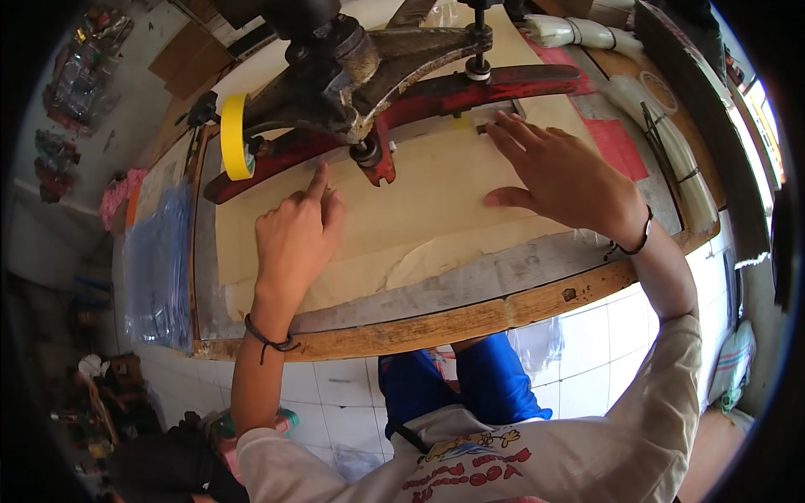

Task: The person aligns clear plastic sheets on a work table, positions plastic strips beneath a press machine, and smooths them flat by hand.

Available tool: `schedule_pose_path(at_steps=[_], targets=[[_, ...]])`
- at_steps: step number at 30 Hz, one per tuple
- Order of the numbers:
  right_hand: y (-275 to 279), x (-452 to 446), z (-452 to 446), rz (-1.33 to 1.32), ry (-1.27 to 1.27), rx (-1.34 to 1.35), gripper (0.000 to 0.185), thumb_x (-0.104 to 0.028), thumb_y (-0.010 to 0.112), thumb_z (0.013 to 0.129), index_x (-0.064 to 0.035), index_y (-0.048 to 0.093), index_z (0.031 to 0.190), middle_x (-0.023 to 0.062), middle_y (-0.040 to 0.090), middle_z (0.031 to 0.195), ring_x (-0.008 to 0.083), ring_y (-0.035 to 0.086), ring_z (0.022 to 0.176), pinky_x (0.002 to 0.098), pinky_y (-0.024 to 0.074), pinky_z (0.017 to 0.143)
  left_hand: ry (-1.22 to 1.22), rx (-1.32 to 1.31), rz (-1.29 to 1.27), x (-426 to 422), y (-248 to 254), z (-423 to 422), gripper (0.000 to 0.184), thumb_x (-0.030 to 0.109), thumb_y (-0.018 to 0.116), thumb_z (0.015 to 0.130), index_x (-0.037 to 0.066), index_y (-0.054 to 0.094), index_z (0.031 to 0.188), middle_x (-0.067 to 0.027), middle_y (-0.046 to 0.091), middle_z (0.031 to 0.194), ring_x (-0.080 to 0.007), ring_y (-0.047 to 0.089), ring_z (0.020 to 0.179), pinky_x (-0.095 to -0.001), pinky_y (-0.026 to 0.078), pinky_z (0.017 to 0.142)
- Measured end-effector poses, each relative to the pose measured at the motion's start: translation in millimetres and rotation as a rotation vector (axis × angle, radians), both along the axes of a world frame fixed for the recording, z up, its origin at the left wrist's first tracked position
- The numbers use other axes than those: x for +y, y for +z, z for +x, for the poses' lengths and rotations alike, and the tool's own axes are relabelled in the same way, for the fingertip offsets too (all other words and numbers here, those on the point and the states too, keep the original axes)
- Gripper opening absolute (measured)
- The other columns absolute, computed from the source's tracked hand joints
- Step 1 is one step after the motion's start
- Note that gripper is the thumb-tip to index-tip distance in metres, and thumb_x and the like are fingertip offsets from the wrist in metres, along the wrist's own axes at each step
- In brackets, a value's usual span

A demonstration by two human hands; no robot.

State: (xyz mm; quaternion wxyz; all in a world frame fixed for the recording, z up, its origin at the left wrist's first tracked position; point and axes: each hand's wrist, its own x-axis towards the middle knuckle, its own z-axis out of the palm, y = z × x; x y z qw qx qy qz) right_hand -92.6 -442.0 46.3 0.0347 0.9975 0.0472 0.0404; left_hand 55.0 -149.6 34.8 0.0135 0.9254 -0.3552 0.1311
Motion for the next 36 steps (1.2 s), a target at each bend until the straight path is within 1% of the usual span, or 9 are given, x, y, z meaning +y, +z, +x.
schedule_pose_path(at_steps=[12,14,18,20,24,29,32,34,36], targets=[[-2.6,1.2,-1.0,-0.02,0.004,-0.038,0.088,-0.064,0.047,0.093,0.008,0.038,0.143,0.0259,0.039,0.15,0.0353,0.045,0.136,0.0445,0.0407,0.107,0.01,0.025,-0.005,-2.0,0.8,-0.7,0.045,0.028,0.051,0.096,0.008,0.058,0.135,-0.016,0.069,0.078,-0.0341,0.068,0.067,-0.0453,0.055,0.064],[-4.5,1.5,-1.5,-0.058,0.006,-0.07,0.086,-0.064,0.046,0.094,0.0072,0.041,0.142,0.0243,0.043,0.148,0.0323,0.044,0.137,0.0424,0.044,0.103,0.039,0.092,0.003,-3.3,5.9,-3.8,0.046,0.026,0.051,0.097,0.009,0.055,0.139,-0.0193,0.07,0.081,-0.0376,0.068,0.074,-0.0473,0.054,0.069],[-4.3,-1.3,0.1,-0.064,0.014,-0.068,0.085,-0.064,0.045,0.094,0.005,0.041,0.143,0.0204,0.046,0.146,0.0308,0.044,0.137,0.042,0.046,0.1,-0.006,0.047,-0.019,-0.7,0.5,-2.3,0.045,0.027,0.051,0.097,0.008,0.056,0.137,-0.0177,0.069,0.077,-0.0369,0.067,0.069,-0.0467,0.054,0.065],[-0.7,-3.1,3.3,-0.015,-0.002,-0.014,0.085,-0.065,0.044,0.093,0.0036,0.04,0.143,0.0185,0.046,0.146,0.0314,0.043,0.137,0.0441,0.0459,0.1,-0.024,0.033,-0.014,-0.8,1.2,-1.6,0.045,0.028,0.051,0.097,0.005,0.058,0.134,-0.0149,0.069,0.075,-0.0334,0.068,0.063,-0.0444,0.056,0.061],[8.4,4.3,8.9,-0.059,-0.076,0.048,0.085,-0.067,0.042,0.093,0.0015,0.04,0.144,0.016,0.044,0.146,0.0324,0.042,0.137,0.0494,0.0446,0.101,-0.009,0.032,-0.005,1.7,-2.1,3.2,0.045,0.027,0.049,0.097,0.006,0.057,0.136,-0.02,0.069,0.077,-0.0377,0.068,0.068,-0.0472,0.055,0.066],[5.4,20.2,3.4,-0.012,-0.142,-0.033,0.075,-0.058,0.046,0.097,0.001,0.04,0.143,0.0207,0.047,0.142,0.0358,0.045,0.133,0.0484,0.0412,0.105,-0.062,-0.018,-0.029,6.9,-9.6,-0.3,0.045,0.028,0.049,0.098,0.006,0.057,0.136,-0.0209,0.068,0.081,-0.0379,0.067,0.066,-0.0463,0.055,0.064],[-16.7,21.1,-13.3,0.108,-0.115,-0.206,0.062,-0.049,0.045,0.1,-0.0011,0.046,0.14,0.0201,0.046,0.144,0.0363,0.044,0.135,0.0479,0.0387,0.108,-0.028,-0.002,0.032,14.7,-13.2,-10.3,0.047,0.03,0.049,0.098,0.007,0.054,0.139,-0.0205,0.067,0.106,-0.0351,0.068,0.086,-0.0466,0.054,0.077],[-27.6,17.2,-33.5,0.15,-0.098,-0.33,0.048,-0.038,0.049,0.101,-0.0034,0.054,0.134,0.0191,0.051,0.141,0.0356,0.046,0.133,0.0436,0.0354,0.112,-0.108,-0.039,-0.041,33.3,-11.2,-32.3,0.049,0.033,0.05,0.099,0.009,0.052,0.141,-0.0198,0.06,0.122,-0.0338,0.062,0.105,-0.0474,0.049,0.091],[-24.2,13.4,-61.1,0.158,-0.119,-0.328,0.046,-0.037,0.05,0.1,-0.0056,0.056,0.134,0.0172,0.054,0.138,0.0341,0.048,0.131,0.0437,0.0346,0.112,-0.172,-0.017,-0.149,58.6,-14.5,-55.3,0.05,0.035,0.05,0.099,0.011,0.05,0.143,-0.0177,0.054,0.134,-0.0322,0.054,0.121,-0.0481,0.041,0.104]])
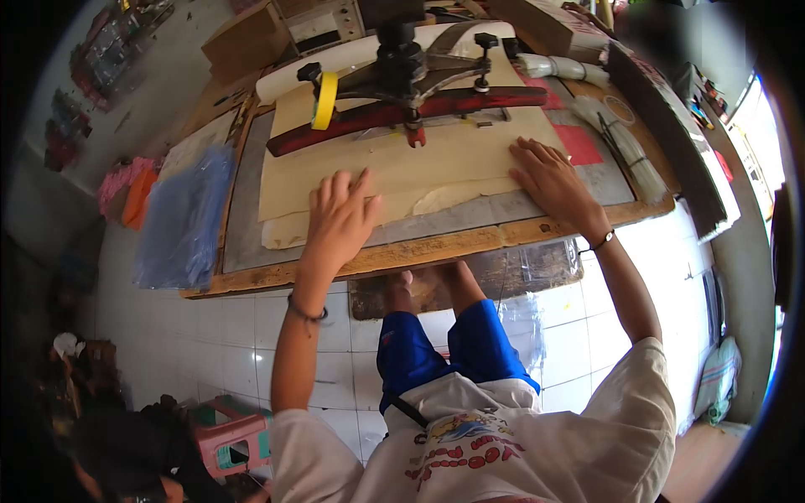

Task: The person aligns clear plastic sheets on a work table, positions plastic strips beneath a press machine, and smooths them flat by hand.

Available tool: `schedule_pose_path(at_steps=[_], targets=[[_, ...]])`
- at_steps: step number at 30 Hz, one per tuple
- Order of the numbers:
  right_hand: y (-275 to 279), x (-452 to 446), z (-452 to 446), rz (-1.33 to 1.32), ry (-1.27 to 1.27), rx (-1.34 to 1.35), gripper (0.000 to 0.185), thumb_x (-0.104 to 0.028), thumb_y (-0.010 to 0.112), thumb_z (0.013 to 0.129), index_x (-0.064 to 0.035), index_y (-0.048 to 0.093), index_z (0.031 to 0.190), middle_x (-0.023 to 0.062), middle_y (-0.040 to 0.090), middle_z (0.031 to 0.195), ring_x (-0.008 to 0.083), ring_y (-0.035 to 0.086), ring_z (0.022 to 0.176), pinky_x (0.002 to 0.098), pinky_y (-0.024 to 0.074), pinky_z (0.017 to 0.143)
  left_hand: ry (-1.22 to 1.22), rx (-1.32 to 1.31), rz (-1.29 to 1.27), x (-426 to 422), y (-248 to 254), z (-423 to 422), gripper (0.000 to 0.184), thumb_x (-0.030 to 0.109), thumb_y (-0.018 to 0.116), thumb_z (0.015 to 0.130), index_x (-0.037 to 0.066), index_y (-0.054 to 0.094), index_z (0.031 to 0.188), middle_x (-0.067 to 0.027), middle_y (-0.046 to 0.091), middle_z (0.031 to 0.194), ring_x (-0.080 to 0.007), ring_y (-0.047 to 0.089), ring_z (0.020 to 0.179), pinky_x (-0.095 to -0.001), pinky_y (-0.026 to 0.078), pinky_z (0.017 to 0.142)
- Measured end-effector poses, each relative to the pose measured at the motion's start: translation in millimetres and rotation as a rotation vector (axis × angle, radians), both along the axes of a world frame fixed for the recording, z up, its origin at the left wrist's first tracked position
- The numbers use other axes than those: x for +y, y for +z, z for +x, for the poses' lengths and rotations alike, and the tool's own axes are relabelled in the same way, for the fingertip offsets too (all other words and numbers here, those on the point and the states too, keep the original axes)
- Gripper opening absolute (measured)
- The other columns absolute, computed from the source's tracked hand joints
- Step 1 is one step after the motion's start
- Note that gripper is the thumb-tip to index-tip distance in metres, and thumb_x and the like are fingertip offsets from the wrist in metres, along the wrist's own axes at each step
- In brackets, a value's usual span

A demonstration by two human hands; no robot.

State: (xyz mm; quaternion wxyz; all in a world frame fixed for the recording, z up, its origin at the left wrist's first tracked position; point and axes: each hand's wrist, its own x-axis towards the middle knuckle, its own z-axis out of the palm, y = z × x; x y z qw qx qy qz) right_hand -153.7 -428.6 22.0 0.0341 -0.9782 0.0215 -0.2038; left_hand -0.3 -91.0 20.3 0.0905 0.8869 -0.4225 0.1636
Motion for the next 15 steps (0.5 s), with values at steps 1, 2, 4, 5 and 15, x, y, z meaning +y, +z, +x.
schedule_pose_path(at_steps=[1,2,4,5,15], targets=[[1.1,-2.8,-14.6,0.009,-0.018,0.008,0.045,-0.037,0.051,0.1,-0.0067,0.057,0.133,0.0163,0.056,0.136,0.0334,0.049,0.13,0.0438,0.0342,0.112,-0.029,0.05,-0.063,16.1,-3.2,-9.5,0.05,0.036,0.05,0.099,0.013,0.049,0.144,-0.0159,0.051,0.139,-0.0313,0.048,0.128,-0.0484,0.035,0.109],[2.5,-9.2,-27.4,-0.029,-0.052,-0.02,0.038,-0.034,0.054,0.099,-0.0097,0.062,0.127,0.0116,0.06,0.132,0.0322,0.054,0.124,0.0432,0.037,0.11,-0.064,0.106,-0.12,25.8,-8.1,-20.5,0.05,0.037,0.05,0.1,0.015,0.048,0.145,-0.0142,0.048,0.144,-0.0304,0.043,0.135,-0.0486,0.03,0.114],[14.1,-31.5,-49.4,-0.085,-0.142,0.031,0.031,-0.031,0.057,0.097,-0.011,0.066,0.119,0.0098,0.062,0.129,0.0313,0.055,0.122,0.043,0.0399,0.108,0.055,0.054,-0.148,31.4,-18.3,-42.4,0.049,0.037,0.052,0.099,0.015,0.051,0.142,-0.0129,0.048,0.146,-0.0319,0.043,0.136,-0.0497,0.029,0.116],[17.8,-44.1,-59.3,-0.109,-0.187,0.055,0.029,-0.03,0.058,0.097,-0.0116,0.068,0.116,0.0089,0.063,0.127,0.0309,0.056,0.12,0.0429,0.0414,0.106,0.113,0.026,-0.159,31.9,-21.0,-48.4,0.048,0.038,0.053,0.098,0.015,0.053,0.141,-0.0123,0.047,0.148,-0.0326,0.043,0.137,-0.0502,0.028,0.116],[19.6,-150.3,-108.2,-0.101,-0.572,-0.202,0.019,-0.024,0.06,0.092,-0.0121,0.07,0.103,0.0093,0.067,0.109,0.0311,0.061,0.109,0.0442,0.0476,0.094,0.184,-0.003,-0.169,30.6,-27.6,-55.0,0.046,0.039,0.05,0.1,0.017,0.054,0.14,-0.0091,0.047,0.15,-0.0296,0.042,0.14,-0.0523,0.026,0.117]])
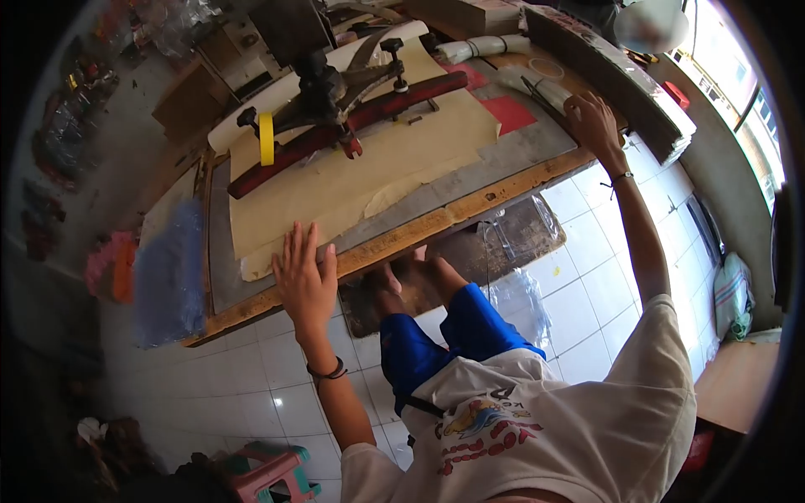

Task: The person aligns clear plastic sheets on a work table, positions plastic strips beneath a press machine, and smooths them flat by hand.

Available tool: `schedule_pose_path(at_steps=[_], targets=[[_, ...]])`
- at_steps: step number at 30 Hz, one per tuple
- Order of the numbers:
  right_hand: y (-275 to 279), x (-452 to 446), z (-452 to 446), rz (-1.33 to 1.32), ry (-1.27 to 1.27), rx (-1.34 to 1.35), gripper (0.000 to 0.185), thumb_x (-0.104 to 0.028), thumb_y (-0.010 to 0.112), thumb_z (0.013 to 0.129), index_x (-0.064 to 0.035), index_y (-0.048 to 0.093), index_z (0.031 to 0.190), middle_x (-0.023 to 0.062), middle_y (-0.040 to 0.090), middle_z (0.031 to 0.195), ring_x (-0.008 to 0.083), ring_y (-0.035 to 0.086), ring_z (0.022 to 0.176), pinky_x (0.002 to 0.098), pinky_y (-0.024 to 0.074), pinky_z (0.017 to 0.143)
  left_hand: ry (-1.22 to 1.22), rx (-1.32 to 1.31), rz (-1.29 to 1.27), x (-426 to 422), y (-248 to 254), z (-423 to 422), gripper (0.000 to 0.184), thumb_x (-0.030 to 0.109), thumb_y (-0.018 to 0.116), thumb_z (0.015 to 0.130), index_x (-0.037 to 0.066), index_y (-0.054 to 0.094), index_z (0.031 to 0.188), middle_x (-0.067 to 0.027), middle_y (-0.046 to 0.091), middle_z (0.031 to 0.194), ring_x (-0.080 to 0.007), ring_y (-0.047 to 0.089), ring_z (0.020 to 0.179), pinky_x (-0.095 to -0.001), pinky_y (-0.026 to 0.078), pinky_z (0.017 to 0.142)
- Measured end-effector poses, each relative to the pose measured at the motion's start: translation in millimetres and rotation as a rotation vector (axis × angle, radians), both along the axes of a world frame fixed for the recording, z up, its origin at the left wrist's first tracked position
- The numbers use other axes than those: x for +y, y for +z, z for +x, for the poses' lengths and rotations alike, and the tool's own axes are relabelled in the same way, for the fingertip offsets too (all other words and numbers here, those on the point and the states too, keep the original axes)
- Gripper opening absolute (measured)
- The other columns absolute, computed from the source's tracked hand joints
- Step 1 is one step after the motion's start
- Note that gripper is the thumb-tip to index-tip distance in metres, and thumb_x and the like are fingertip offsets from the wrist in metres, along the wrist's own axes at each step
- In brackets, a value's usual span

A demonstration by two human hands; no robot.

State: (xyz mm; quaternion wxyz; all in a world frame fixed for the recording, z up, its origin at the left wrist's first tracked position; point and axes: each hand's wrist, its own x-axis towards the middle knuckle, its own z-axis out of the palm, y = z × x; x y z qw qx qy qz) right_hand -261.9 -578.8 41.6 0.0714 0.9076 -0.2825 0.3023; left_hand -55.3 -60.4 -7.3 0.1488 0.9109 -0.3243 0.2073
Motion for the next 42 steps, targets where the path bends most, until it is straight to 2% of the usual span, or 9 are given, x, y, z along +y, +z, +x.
schedule_pose_path(at_steps=[8,11,14,24,30,32,34,39,42], targets=[[15.5,-22.9,97.9,-0.128,0.132,0.017,0.019,-0.026,0.064,0.089,-0.0099,0.07,0.097,0.0126,0.07,0.106,0.031,0.065,0.103,0.044,0.0514,0.089,0.006,-0.013,-0.051,0.2,-2.8,-1.3,0.042,0.034,0.05,0.099,0.018,0.058,0.136,-0.0084,0.05,0.148,-0.0285,0.046,0.137,-0.0524,0.028,0.116],[23.2,-17.4,135.1,-0.097,-0.076,0.345,0.021,-0.026,0.065,0.088,-0.0073,0.069,0.098,0.0157,0.071,0.102,0.0304,0.07,0.097,0.043,0.0556,0.08,0.005,-0.047,-0.058,-1.2,-5.1,3.1,0.041,0.033,0.051,0.098,0.018,0.059,0.135,-0.0086,0.051,0.146,-0.0287,0.046,0.136,-0.0524,0.03,0.115],[27.5,-4.9,141.8,-0.136,-0.093,0.356,0.02,-0.024,0.064,0.089,-0.0052,0.068,0.096,0.0165,0.072,0.096,0.0311,0.072,0.091,0.0416,0.0574,0.074,0.015,-0.061,-0.097,0.4,-1.5,2.1,0.039,0.032,0.054,0.096,0.017,0.062,0.131,-0.0085,0.054,0.144,-0.0291,0.049,0.134,-0.0521,0.031,0.114],[28.6,-41.8,129.5,-0.097,0.001,0.229,0.021,-0.021,0.048,0.098,-0.0055,0.063,0.1,0.0228,0.069,0.095,0.0431,0.067,0.091,0.053,0.054,0.078,0.034,-0.053,-0.198,-3.6,-2.6,1.7,0.035,0.027,0.059,0.093,0.017,0.066,0.125,-0.0058,0.059,0.138,-0.0262,0.053,0.13,-0.0496,0.034,0.113],[76.8,-7.9,120.4,-0.1,-0.023,0.031,0.021,-0.017,0.047,0.097,-0.0098,0.062,0.11,0.0223,0.069,0.097,0.043,0.067,0.092,0.051,0.0549,0.078,0.027,-0.053,-0.229,-3.6,-3.5,1.8,0.036,0.027,0.06,0.091,0.014,0.066,0.124,-0.008,0.059,0.138,-0.0286,0.053,0.13,-0.0512,0.033,0.112],[92.6,-26.5,117.7,-0.25,0.42,-0.241,0.022,-0.011,0.048,0.099,-0.0088,0.062,0.116,0.0166,0.071,0.096,0.0346,0.069,0.089,0.0433,0.0526,0.077,0.018,-0.057,-0.25,-2.5,-3.6,2.1,0.036,0.027,0.06,0.091,0.013,0.067,0.122,-0.0083,0.059,0.139,-0.0286,0.053,0.13,-0.0513,0.033,0.112],[115.7,48.4,107.2,-0.21,0.429,-0.407,0.021,-0.008,0.048,0.099,-0.0049,0.064,0.112,0.0133,0.07,0.088,0.0287,0.069,0.081,0.0367,0.0529,0.079,0.02,-0.047,-0.248,-0.5,-5.6,1.1,0.036,0.03,0.061,0.09,0.012,0.068,0.121,-0.0095,0.059,0.138,-0.0287,0.053,0.13,-0.0513,0.033,0.112],[119.9,200.8,50.6,0.342,0.981,-0.098,0.021,0.009,0.057,0.084,-0.0016,0.068,0.098,0.0099,0.069,0.084,0.0253,0.069,0.079,0.0357,0.0553,0.076,-0.06,0.006,-0.262,-1.5,13.9,-6.1,0.051,0.043,0.067,0.088,0.007,0.066,0.124,-0.0155,0.061,0.133,-0.0344,0.054,0.126,-0.0491,0.033,0.111],[100.5,253.0,49.3,0.462,1.273,-0.053,0.019,0.007,0.063,0.085,-0.0017,0.07,0.1,0.0096,0.07,0.086,0.0246,0.066,0.073,0.0357,0.0563,0.072,-0.557,0.636,-0.686,-14.8,25.7,-34.0,0.056,0.043,0.063,0.094,0.0,0.06,0.129,-0.0161,0.062,0.129,-0.0263,0.055,0.123,-0.0417,0.037,0.108]])
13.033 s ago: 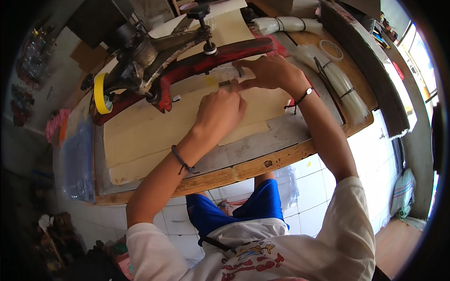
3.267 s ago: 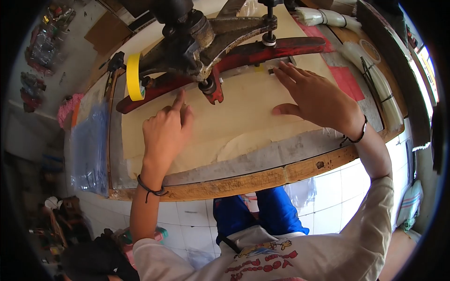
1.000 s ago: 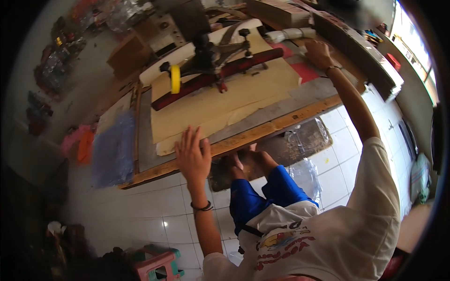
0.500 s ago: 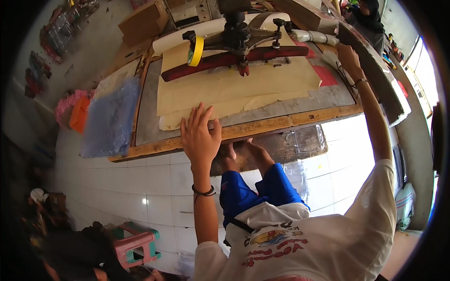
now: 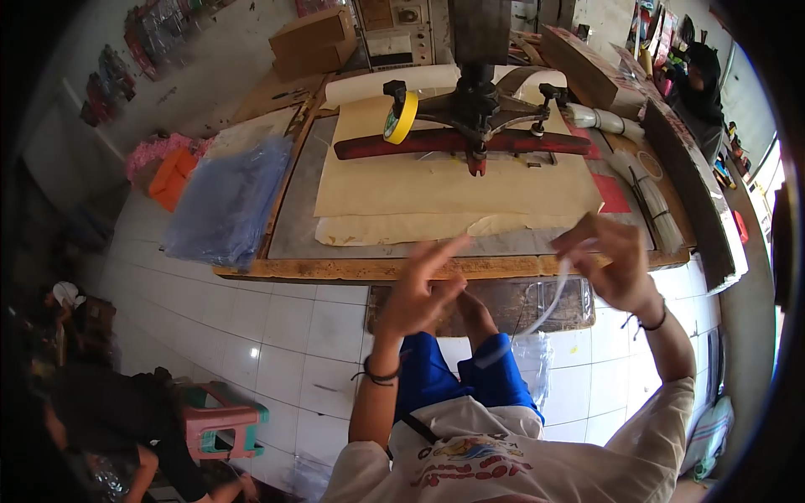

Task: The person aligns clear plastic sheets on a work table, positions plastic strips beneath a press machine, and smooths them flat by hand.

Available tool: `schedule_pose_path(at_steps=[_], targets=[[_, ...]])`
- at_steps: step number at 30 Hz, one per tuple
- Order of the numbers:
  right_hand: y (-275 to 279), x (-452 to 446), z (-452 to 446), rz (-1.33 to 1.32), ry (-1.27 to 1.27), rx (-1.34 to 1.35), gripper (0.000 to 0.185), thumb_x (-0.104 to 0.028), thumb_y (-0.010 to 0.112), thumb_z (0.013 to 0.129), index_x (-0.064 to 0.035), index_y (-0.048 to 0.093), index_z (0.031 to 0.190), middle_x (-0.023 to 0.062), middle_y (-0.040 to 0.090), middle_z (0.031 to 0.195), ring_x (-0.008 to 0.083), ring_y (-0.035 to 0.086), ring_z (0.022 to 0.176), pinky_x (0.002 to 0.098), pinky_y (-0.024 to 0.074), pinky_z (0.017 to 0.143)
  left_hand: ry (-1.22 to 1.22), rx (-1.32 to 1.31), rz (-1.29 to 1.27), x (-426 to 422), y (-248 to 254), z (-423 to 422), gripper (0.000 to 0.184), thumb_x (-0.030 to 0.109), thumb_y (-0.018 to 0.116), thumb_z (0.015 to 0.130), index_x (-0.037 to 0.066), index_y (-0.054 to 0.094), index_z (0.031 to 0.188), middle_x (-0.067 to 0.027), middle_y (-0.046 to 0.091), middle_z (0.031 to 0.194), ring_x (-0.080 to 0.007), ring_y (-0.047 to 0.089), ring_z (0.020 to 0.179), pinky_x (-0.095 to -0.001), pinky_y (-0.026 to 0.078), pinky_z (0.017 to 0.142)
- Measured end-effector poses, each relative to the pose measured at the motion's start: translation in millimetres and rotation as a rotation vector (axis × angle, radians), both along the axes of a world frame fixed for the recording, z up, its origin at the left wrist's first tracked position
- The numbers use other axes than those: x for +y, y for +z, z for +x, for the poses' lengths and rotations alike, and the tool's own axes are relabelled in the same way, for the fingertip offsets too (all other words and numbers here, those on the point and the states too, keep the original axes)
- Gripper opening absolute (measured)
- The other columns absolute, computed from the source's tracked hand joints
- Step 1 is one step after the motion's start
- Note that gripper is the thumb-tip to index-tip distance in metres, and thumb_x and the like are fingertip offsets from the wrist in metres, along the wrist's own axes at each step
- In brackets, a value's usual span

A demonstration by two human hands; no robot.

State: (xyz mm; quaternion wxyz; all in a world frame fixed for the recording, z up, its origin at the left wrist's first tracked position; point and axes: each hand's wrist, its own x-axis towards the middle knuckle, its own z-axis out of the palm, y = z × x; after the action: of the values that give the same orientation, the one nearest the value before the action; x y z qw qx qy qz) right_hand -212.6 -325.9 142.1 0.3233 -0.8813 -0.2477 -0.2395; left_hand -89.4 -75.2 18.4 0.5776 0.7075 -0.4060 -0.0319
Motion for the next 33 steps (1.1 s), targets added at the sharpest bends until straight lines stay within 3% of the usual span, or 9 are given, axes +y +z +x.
schedule_pose_path(at_steps=[2,5,9,11,15,18,22,25,33], targets=[[-8.9,11.3,19.0,-0.019,0.015,0.026,0.017,0.004,0.066,0.087,-0.0026,0.071,0.101,0.009,0.069,0.088,0.0213,0.066,0.074,0.0338,0.0569,0.069,-0.336,0.372,-0.277,-23.6,-1.7,-26.3,0.054,0.039,0.06,0.097,-0.006,0.06,0.128,-0.0176,0.069,0.114,-0.0224,0.061,0.113,-0.0354,0.044,0.101],[-39.7,0.1,44.7,0.259,-0.013,0.171,0.012,-0.001,0.066,0.091,-0.0021,0.071,0.102,0.0067,0.069,0.09,0.015,0.065,0.076,0.029,0.0565,0.063,-0.697,0.726,-0.222,-34.8,-14.2,-24.4,0.044,0.031,0.056,0.101,-0.006,0.061,0.125,-0.0093,0.069,0.084,-0.0143,0.065,0.089,-0.029,0.05,0.088],[-57.0,-33.3,58.1,0.614,-0.063,0.349,0.015,-0.006,0.064,0.096,0.0043,0.067,0.107,0.0068,0.068,0.089,0.0088,0.064,0.072,0.0221,0.0554,0.058,-0.621,0.853,-0.194,-5.8,-3.2,2.1,0.03,0.026,0.053,0.101,-0.003,0.062,0.105,-0.0074,0.063,0.069,-0.0105,0.058,0.066,-0.0292,0.052,0.072],[-49.3,-38.4,63.1,0.732,-0.078,0.451,0.017,-0.005,0.065,0.095,0.0058,0.065,0.108,0.0104,0.07,0.088,0.0104,0.067,0.069,0.0234,0.0566,0.058,-0.358,0.454,-0.039,-20.7,21.7,14.9,0.03,0.027,0.054,0.102,0.0,0.064,0.104,-0.0046,0.061,0.076,-0.012,0.059,0.076,-0.0294,0.05,0.074],[-37.8,-27.9,92.6,0.652,0.149,0.33,0.012,-0.006,0.068,0.093,0.0037,0.066,0.099,0.0094,0.072,0.088,0.0124,0.07,0.074,0.0242,0.0577,0.059,-0.54,-0.329,0.375,-63.2,76.7,58.6,0.034,0.033,0.053,0.103,0.001,0.065,0.108,-0.0027,0.063,0.083,-0.0114,0.059,0.089,-0.0267,0.048,0.081],[-31.0,-36.2,114.1,0.409,0.242,0.302,0.008,-0.005,0.071,0.089,0.0021,0.067,0.091,0.0077,0.073,0.085,0.0129,0.071,0.073,0.0241,0.058,0.06,-1.29,0.386,0.776,-92.1,97.7,114.6,0.038,0.037,0.049,0.105,0.003,0.065,0.098,-0.0058,0.069,0.097,-0.0129,0.063,0.094,-0.0279,0.048,0.085],[-40.0,-66.5,129.6,0.083,0.242,0.268,0.009,-0.002,0.079,0.079,-0.0014,0.069,0.077,0.0067,0.073,0.077,0.0145,0.071,0.069,0.0256,0.0538,0.059,-1.164,0.511,1.253,-95.2,91.0,139.0,0.037,0.029,0.042,0.108,0.0,0.064,0.109,0.0048,0.045,0.071,-0.0071,0.045,0.067,-0.0231,0.039,0.064],[-70.4,-92.4,131.3,0.09,0.204,0.227,0.007,0.0,0.076,0.078,-0.0012,0.07,0.081,0.0079,0.074,0.08,0.0156,0.072,0.07,0.0257,0.0546,0.061,-1.101,0.614,0.881,-75.7,61.9,157.3,0.038,0.03,0.041,0.108,0.0,0.062,0.122,0.0051,0.033,0.069,-0.0091,0.038,0.064,-0.023,0.039,0.065],[-98.5,-100.7,132.7,0.124,0.16,0.407,0.017,0.005,0.071,0.079,-0.0005,0.072,0.095,0.0094,0.074,0.082,0.0169,0.071,0.073,0.027,0.0548,0.062,-0.754,0.385,0.839,-51.4,65.9,181.7,0.031,0.024,0.047,0.106,0.003,0.065,0.118,0.0027,0.042,0.07,-0.009,0.041,0.067,-0.0243,0.039,0.065]])
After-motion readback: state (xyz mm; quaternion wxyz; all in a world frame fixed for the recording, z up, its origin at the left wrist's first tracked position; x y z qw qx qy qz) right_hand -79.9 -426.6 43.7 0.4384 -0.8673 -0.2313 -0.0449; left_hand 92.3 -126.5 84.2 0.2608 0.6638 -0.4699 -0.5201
